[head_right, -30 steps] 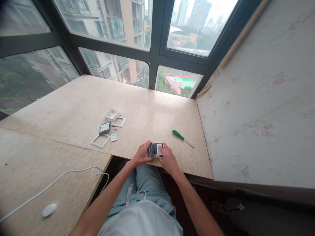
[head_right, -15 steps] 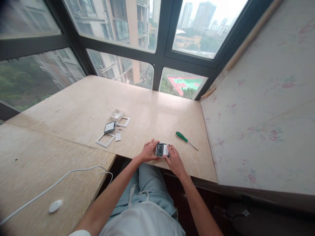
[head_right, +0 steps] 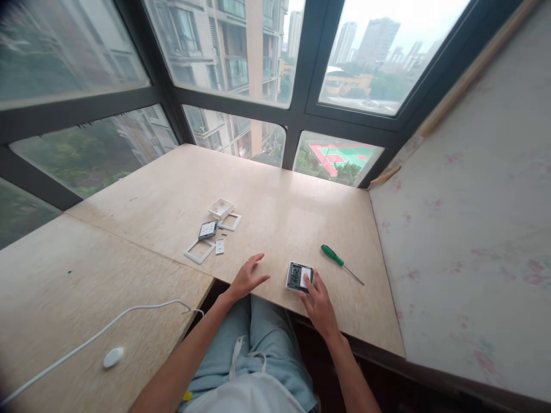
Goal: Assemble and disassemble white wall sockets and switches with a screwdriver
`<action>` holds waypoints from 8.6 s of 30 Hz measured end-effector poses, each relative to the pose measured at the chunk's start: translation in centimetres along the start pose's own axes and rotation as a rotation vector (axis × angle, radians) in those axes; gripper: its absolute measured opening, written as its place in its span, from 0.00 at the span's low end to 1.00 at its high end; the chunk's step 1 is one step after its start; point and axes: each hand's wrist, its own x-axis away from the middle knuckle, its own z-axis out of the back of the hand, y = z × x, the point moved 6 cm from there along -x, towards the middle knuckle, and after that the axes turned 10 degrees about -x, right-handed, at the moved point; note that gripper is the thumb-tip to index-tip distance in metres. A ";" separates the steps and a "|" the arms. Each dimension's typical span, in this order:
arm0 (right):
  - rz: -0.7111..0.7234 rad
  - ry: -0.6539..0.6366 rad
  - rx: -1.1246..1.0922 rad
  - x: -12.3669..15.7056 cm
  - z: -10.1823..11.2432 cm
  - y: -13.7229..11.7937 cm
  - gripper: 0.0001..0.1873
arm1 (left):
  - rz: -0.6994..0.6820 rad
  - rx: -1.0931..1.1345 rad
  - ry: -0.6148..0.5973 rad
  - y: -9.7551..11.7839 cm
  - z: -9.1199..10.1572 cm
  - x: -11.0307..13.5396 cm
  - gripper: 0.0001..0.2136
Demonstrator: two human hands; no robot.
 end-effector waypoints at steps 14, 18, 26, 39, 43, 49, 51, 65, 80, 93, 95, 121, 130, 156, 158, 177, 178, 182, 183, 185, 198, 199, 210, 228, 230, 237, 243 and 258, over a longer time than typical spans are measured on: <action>0.042 -0.058 -0.034 0.9 -1.1 1.6 0.31 | 0.538 -0.417 0.544 -5.4 13.3 1.9 0.13; -0.036 0.009 -0.136 0.9 -1.0 2.5 0.41 | 0.589 -0.575 0.411 -4.8 12.9 0.9 0.18; -0.122 -0.051 -0.204 -1.6 -1.0 5.0 0.54 | 0.595 -0.867 0.367 -4.8 11.5 0.1 0.19; -0.121 0.004 -0.249 -1.3 -0.1 4.8 0.51 | 0.622 -0.242 0.513 -6.2 11.5 -0.4 0.07; -0.103 0.010 -0.225 -1.4 -0.2 4.6 0.49 | 0.633 0.001 0.460 -6.4 10.4 -0.4 0.12; -0.035 0.025 -0.117 -1.6 -0.1 4.0 0.47 | 0.585 0.712 0.385 -4.9 6.7 -0.4 0.21; -0.013 0.021 -0.098 -1.6 -0.1 3.8 0.47 | 0.537 0.651 0.376 -3.9 6.3 -0.7 0.22; 0.002 0.012 -0.071 -1.7 -0.1 3.2 0.47 | 0.317 0.475 0.152 2.1 4.8 -3.0 0.17; 0.033 0.025 -0.098 -1.6 0.0 3.1 0.47 | 0.812 1.631 -0.070 3.6 -4.9 -1.9 0.09; -0.017 0.053 -0.230 -1.5 0.5 2.9 0.48 | 0.931 1.315 0.216 2.5 -5.3 -2.0 0.08; -0.031 0.072 -0.247 -1.7 0.8 2.5 0.48 | 0.891 1.255 0.235 2.4 -4.9 -2.1 0.08; 0.250 -0.018 -0.119 -5.8 4.7 -5.2 0.49 | 0.532 0.832 0.164 7.0 -6.5 -1.7 0.21; 0.283 -0.055 -0.115 -6.2 3.9 -6.2 0.48 | 0.553 0.834 0.189 5.2 -7.2 -1.2 0.18; 0.050 0.053 -0.323 -5.1 2.5 -3.2 0.43 | 0.604 0.817 0.021 6.2 -9.2 -0.6 0.21; 0.035 0.089 -0.351 -4.9 2.4 -3.3 0.38 | 0.587 0.785 0.032 6.9 -9.0 -0.6 0.25; 0.038 0.312 -0.650 -3.9 3.6 -4.1 0.34 | 0.469 0.892 0.031 9.3 -6.7 -1.1 0.24; 0.043 0.314 -0.654 -3.8 3.7 -4.2 0.35 | 0.473 0.904 0.054 9.3 -6.3 -1.1 0.23; 0.066 0.337 -0.670 -3.6 4.1 -4.8 0.35 | 0.448 0.909 0.096 9.9 -6.0 -1.0 0.21; 0.061 0.343 -0.667 -3.6 4.2 -4.9 0.36 | 0.447 0.913 0.110 10.0 -6.0 -0.9 0.20; 0.049 0.348 -0.667 -3.4 4.2 -5.0 0.37 | 0.463 0.930 0.152 10.0 -6.2 -0.8 0.20; 0.109 0.351 -0.936 -2.9 5.0 -6.9 0.43 | 0.600 1.195 -0.212 10.6 -6.1 0.0 0.24; 0.097 0.344 -0.952 -2.9 5.0 -6.9 0.43 | 0.600 1.185 -0.202 10.5 -6.1 0.0 0.25; -0.107 0.152 -1.009 -2.0 3.3 -5.1 0.47 | 0.536 0.945 0.034 9.3 -5.4 0.3 0.32; -0.320 -0.003 -0.945 -1.3 1.0 -0.9 0.51 | 0.487 0.806 -0.038 6.2 -8.3 0.0 0.32; -0.338 -0.006 -0.964 -1.2 0.8 -0.9 0.53 | 0.499 0.822 -0.062 6.0 -8.4 0.2 0.32; -0.386 0.022 -1.137 -1.0 0.4 -0.6 0.56 | 0.504 0.849 -0.045 5.8 -8.2 0.5 0.35; -0.600 0.170 -1.126 -1.4 0.0 0.6 0.39 | 0.477 0.855 -0.005 6.2 -8.2 0.6 0.34; -0.593 0.192 -1.074 -1.9 -0.2 0.4 0.35 | 0.450 0.890 -0.027 5.3 -9.3 0.7 0.37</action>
